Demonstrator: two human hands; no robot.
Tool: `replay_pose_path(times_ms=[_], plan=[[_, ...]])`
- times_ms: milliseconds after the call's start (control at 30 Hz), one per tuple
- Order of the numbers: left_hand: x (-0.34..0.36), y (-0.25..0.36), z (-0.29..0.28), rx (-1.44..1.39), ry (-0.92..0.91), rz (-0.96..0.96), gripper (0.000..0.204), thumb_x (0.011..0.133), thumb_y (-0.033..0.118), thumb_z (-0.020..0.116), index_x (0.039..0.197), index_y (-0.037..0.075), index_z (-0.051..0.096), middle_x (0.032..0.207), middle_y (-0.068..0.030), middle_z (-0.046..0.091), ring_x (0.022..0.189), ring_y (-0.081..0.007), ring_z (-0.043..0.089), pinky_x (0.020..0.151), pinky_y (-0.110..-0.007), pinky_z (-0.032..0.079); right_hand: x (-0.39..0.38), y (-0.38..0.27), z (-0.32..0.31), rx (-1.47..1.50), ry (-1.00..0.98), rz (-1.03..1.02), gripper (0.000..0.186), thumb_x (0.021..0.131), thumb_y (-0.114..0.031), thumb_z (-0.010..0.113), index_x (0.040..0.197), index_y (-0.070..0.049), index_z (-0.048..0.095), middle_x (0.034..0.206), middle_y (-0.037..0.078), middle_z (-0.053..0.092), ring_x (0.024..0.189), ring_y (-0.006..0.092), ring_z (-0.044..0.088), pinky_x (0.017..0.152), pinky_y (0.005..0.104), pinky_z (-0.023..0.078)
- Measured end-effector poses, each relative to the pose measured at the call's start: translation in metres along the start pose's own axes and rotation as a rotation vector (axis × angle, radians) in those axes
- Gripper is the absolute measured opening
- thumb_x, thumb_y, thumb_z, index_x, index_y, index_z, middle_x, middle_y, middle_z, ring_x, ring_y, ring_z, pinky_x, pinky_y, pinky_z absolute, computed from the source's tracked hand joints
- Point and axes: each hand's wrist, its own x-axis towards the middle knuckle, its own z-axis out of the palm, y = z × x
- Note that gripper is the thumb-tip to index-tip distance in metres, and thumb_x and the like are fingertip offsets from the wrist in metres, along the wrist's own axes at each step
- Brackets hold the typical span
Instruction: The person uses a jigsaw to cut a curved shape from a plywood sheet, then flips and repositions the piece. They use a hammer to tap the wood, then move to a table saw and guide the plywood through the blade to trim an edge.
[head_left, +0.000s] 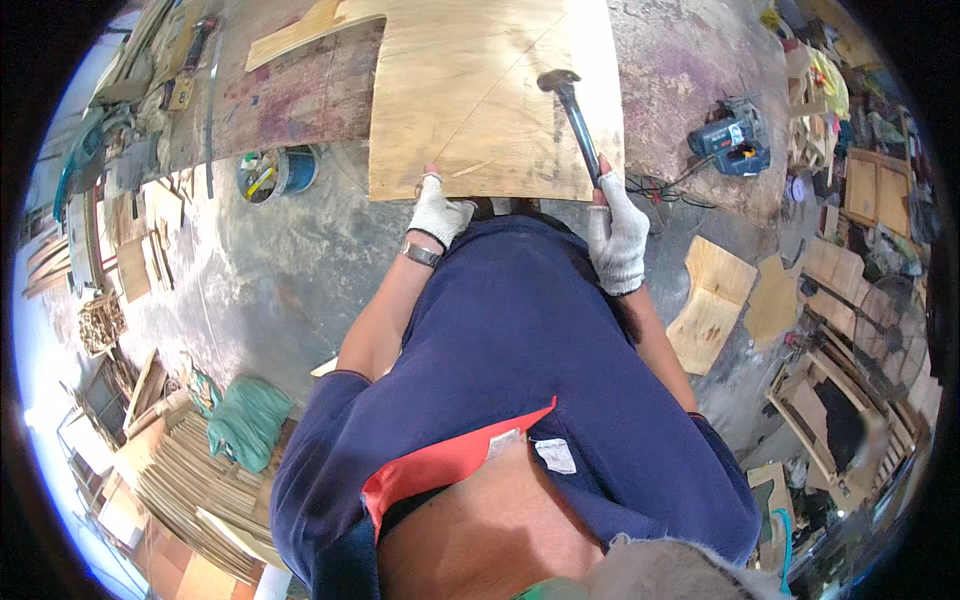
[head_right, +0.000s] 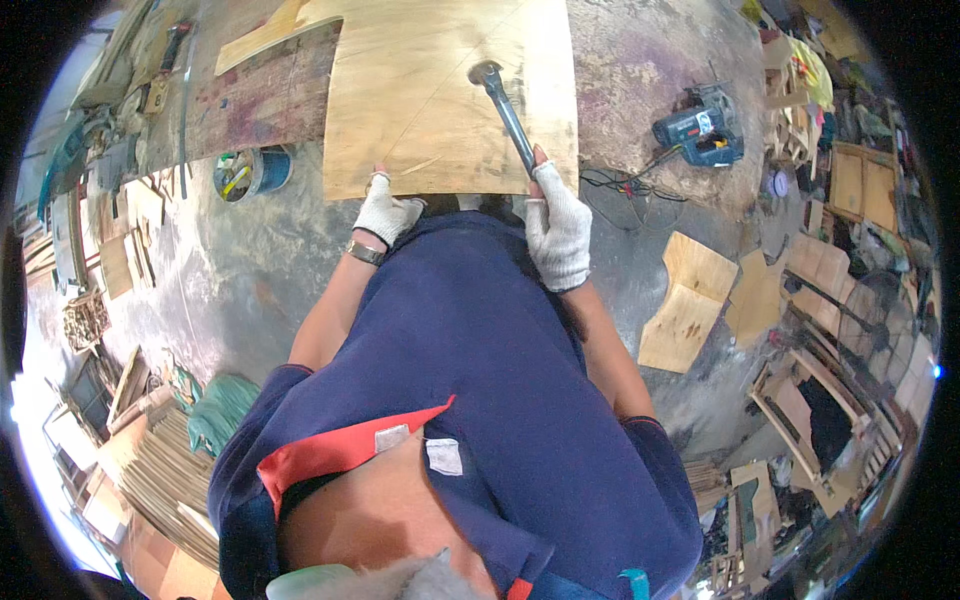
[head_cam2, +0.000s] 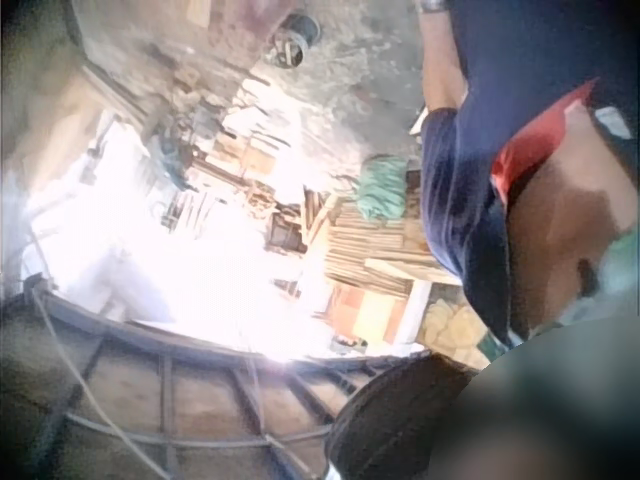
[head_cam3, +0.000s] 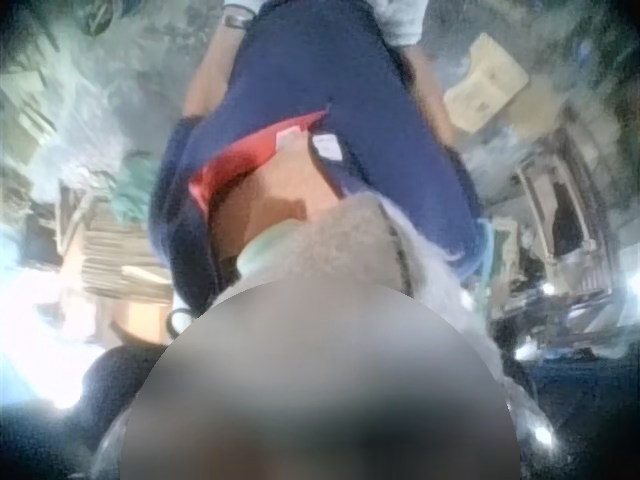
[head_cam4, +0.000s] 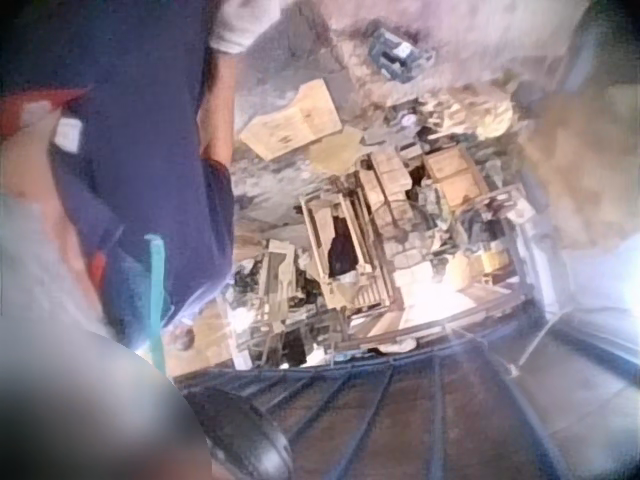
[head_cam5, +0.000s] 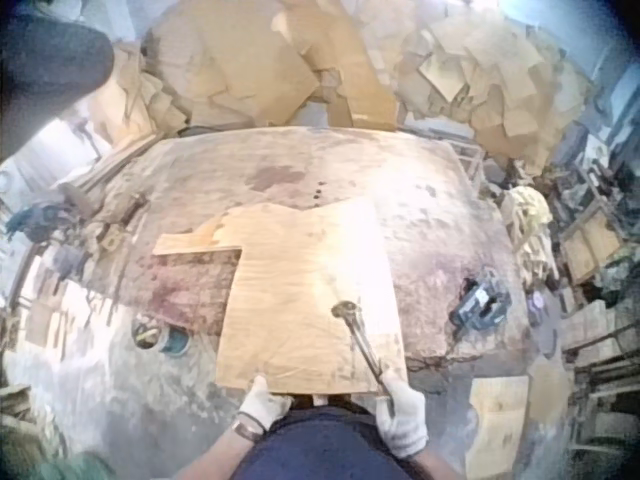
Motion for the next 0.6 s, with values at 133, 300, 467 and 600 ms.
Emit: replay_pose_path(times_ms=[133, 300, 467, 600], plan=[[0.005, 0.007, -0.016, 0.233, -0.274, 0.035, 0.06, 0.102, 0.04, 0.057, 0.148, 0.004, 0.041, 0.15, -0.0128, 0.051, 0.137, -0.03, 0.047, 0.119, -0.04, 0.034, -0.013, 0.006, 0.001, -0.1, 0.008, -0.045, 0.045, 0.091, -0.005, 0.063, 0.136, -0.007, 0.062, 0.095, 0.021, 0.072, 0.075, 0.0363, 0.071, 0.066, 0.0424, 0.057], [-0.02, 0.024, -0.016, 0.187, -0.375, -0.014, 0.063, 0.099, 0.05, 0.062, 0.14, 0.004, 0.052, 0.142, -0.0141, 0.059, 0.126, -0.0296, 0.057, 0.112, -0.042, 0.042, -0.014, 0.008, -0.021, -0.04, 0.032, 0.121, 0.04, 0.094, -0.018, 0.063, 0.133, -0.008, 0.063, 0.083, 0.021, 0.069, 0.073, 0.0385, 0.069, 0.066, 0.0474, 0.054], [-0.121, 0.062, 0.057, 0.695, -0.179, 0.739, 0.06, 0.101, 0.047, 0.056, 0.141, 0.002, 0.051, 0.134, -0.0161, 0.061, 0.12, -0.0291, 0.06, 0.101, -0.042, 0.049, -0.001, -0.034, -0.058, 0.102, 0.502, 0.071, 0.031, 0.093, -0.016, 0.068, 0.121, -0.002, 0.067, 0.081, 0.023, 0.067, 0.068, 0.0378, 0.069, 0.062, 0.0432, 0.053], [-0.181, 0.098, 0.157, 0.495, -0.556, 0.834, 0.057, 0.105, 0.044, 0.048, 0.142, 0.0, 0.051, 0.13, -0.0177, 0.064, 0.116, -0.031, 0.064, 0.098, -0.046, 0.051, 0.016, -0.043, -0.08, -0.009, 0.68, 0.044, 0.036, 0.093, -0.021, 0.07, 0.119, 0.004, 0.065, 0.093, 0.023, 0.072, 0.079, 0.0292, 0.071, 0.078, 0.0374, 0.056]])
